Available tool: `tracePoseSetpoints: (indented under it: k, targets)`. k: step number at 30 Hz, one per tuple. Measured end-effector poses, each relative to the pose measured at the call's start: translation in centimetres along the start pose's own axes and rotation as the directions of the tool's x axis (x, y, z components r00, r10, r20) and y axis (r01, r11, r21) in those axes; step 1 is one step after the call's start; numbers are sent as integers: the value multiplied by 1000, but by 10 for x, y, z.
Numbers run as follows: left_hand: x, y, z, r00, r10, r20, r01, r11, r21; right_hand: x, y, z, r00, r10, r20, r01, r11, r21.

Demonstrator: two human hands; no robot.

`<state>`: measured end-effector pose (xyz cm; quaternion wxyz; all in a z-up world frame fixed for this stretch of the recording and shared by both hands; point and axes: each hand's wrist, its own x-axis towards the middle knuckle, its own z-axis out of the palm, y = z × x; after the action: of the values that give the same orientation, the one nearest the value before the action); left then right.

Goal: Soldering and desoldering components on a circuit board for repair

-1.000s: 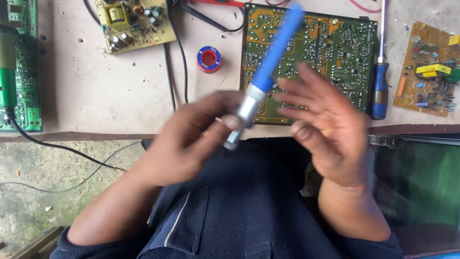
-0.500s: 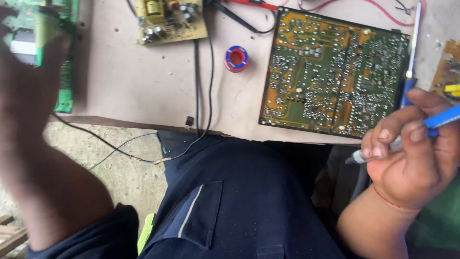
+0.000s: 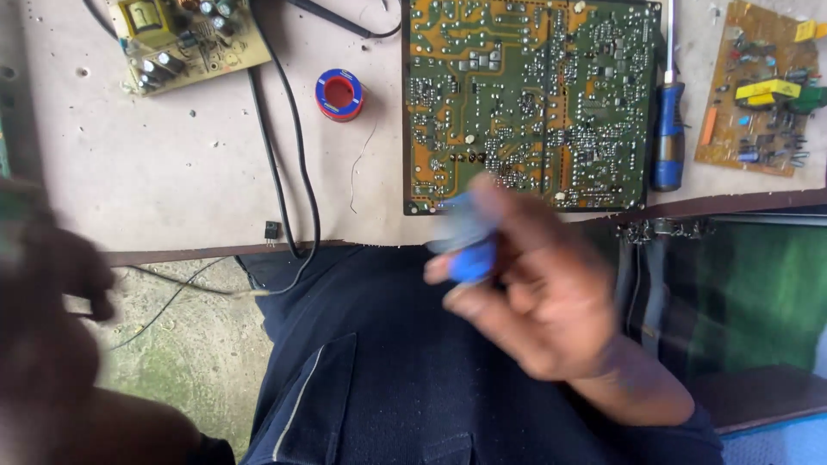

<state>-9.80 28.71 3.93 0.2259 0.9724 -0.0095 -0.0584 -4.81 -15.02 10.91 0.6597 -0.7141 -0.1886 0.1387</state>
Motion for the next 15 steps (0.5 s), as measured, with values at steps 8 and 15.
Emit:
tracePoseSetpoints:
  k: [8,15]
  targets:
    - [-24,188,35,974,203,-98,-196,547,-814,17,-5,53,893,-410,185,441,879,-181]
    - [-21,191,30,968,54,-247,-228,604,-764,21,12,30,794,-476,378,601,708,-371]
